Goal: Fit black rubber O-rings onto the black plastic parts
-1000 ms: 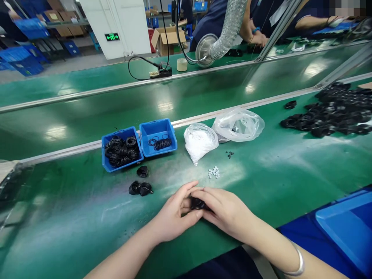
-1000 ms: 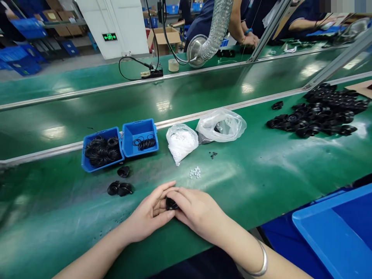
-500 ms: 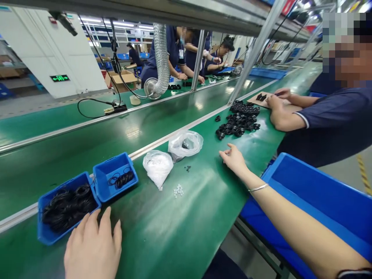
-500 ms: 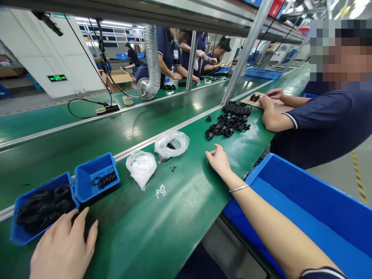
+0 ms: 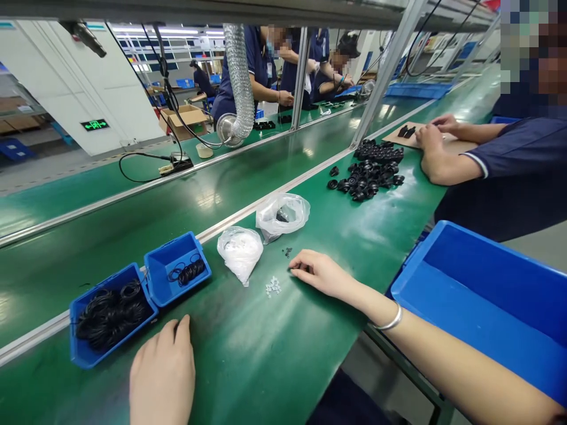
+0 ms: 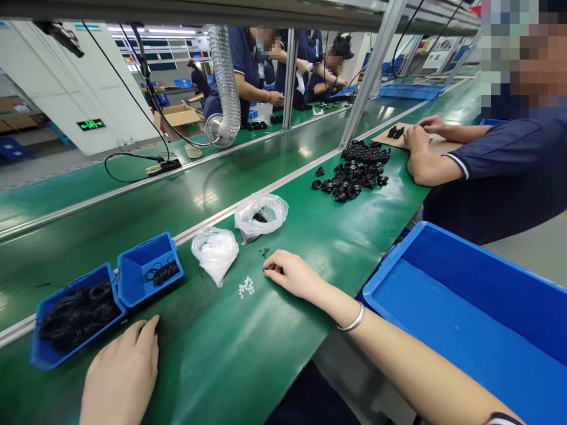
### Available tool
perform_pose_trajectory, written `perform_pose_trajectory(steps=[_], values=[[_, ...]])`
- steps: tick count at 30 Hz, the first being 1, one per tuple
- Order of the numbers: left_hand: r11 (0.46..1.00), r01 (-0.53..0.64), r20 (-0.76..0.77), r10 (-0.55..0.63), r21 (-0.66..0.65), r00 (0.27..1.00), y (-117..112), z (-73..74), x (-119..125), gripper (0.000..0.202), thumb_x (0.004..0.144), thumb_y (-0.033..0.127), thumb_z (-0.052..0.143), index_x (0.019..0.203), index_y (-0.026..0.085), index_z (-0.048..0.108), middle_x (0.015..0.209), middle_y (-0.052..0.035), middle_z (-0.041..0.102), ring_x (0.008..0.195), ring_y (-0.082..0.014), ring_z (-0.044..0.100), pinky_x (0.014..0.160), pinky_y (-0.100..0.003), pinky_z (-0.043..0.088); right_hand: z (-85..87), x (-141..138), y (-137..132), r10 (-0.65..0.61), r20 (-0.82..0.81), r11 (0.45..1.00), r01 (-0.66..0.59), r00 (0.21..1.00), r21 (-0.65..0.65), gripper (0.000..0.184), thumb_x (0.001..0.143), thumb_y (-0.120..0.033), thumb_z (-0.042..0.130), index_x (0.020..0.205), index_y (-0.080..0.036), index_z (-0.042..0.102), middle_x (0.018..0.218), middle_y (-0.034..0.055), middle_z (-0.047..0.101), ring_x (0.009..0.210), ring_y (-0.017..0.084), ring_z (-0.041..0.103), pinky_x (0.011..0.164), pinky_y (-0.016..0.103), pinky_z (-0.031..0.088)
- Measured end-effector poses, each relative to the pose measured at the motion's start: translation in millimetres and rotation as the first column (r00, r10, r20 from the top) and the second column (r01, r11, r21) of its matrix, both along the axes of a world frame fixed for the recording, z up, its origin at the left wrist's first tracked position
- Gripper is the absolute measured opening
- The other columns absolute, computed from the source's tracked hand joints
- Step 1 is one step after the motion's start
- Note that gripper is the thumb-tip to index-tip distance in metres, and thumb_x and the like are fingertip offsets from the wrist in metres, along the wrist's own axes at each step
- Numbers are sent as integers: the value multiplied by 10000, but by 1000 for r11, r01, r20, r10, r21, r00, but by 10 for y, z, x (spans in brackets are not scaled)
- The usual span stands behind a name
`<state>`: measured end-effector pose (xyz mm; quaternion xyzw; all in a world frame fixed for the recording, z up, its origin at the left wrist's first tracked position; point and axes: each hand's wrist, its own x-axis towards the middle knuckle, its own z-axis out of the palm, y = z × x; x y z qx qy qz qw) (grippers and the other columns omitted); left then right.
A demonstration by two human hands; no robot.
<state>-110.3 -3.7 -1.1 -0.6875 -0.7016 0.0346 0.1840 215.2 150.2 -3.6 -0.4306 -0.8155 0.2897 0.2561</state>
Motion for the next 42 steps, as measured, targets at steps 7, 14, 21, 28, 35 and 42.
perform_pose_trajectory(steps=[7, 14, 21, 28, 35, 42], values=[[982, 112, 433, -167, 149, 886, 19, -17, 166, 380, 957, 347, 452, 1242, 143, 599, 1131, -150, 685, 983, -302, 647, 831, -413, 471, -16, -192, -111, 119, 17, 990, -120, 993, 71, 119, 933, -228, 563, 884, -194, 666, 861, 30, 623, 750, 141, 597, 689, 258, 487], [944, 135, 944, 314, -300, -99, -41, 25, 579, 379, 885, 525, 550, 1038, 188, 631, 857, -62, 692, 600, -141, 603, 542, -245, 464, -110, -232, -118, 149, 48, 972, -155, 988, 176, 99, 939, -206, 558, 930, -195, 656, 894, 37, 632, 757, 137, 605, 682, 250, 493], [918, 215, 718, 395, -334, -573, -37, 76, 696, 388, 929, 488, 499, 1027, 133, 619, 939, -95, 658, 636, -151, 637, 593, -295, 525, -199, -300, -176, 99, 126, 937, -135, 987, 321, 150, 972, -203, 489, 917, -165, 623, 882, 70, 612, 779, 182, 606, 700, 308, 503], [921, 233, 696, 389, -312, -604, -34, 107, 660, 381, 957, 476, 448, 1012, 141, 620, 888, -44, 596, 537, -99, 585, 550, -280, 499, -255, -308, -218, 55, 277, 837, -195, 959, 510, 173, 981, -174, 463, 927, -121, 618, 842, 90, 604, 755, 195, 609, 678, 310, 519], [927, 240, 694, 374, -288, -615, -45, 74, 647, 336, 949, 451, 487, 1004, 144, 610, 886, -26, 561, 575, -98, 604, 564, -264, 489, -273, -292, -233, 28, 325, 811, -211, 945, 545, 187, 987, -182, 458, 923, -128, 625, 827, 88, 599, 757, 196, 609, 688, 311, 513], [931, 240, 700, 366, -276, -613, -43, 104, 644, 349, 942, 458, 501, 1012, 135, 615, 924, -53, 588, 616, -105, 606, 553, -249, 468, -309, -301, -231, 19, 357, 813, -222, 934, 538, 192, 987, -182, 450, 923, -120, 621, 835, 99, 598, 762, 205, 604, 695, 328, 514]])
